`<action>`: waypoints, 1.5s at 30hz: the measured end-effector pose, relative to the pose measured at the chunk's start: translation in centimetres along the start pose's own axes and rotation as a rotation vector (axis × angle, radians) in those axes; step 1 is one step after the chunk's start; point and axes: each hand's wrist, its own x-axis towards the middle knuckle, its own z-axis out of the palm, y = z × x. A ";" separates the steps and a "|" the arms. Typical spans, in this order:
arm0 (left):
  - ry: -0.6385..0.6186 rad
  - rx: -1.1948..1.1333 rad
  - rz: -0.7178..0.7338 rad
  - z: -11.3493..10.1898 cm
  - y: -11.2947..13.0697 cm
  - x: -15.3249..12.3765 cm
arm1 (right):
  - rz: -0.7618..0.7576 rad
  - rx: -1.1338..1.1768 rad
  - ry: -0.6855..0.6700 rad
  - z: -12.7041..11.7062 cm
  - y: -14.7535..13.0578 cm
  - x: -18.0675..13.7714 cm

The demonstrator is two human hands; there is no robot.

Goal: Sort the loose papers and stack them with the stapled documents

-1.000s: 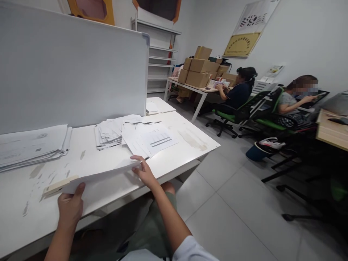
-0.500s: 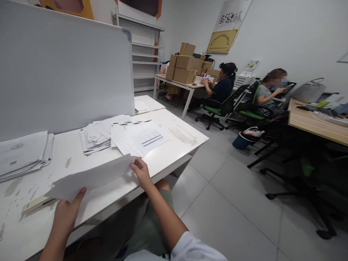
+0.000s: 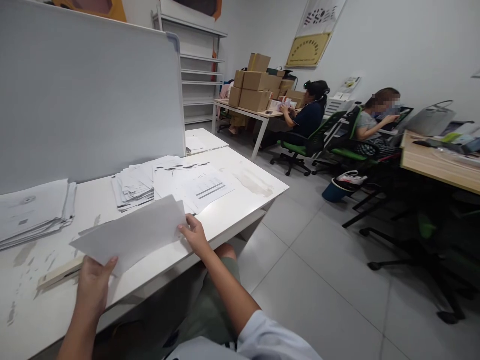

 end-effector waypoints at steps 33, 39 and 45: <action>0.200 0.383 0.075 -0.5 1.3 -6.3 | 0.327 -0.447 -0.231 -1.8 -0.1 -1.6; 0.266 0.769 0.290 -4.4 0.7 -8.5 | 0.450 -0.587 -0.361 -0.7 -1.4 -0.5; 0.209 0.908 0.433 -7.0 1.4 -6.4 | 0.560 -0.436 -0.383 1.6 -2.1 -0.4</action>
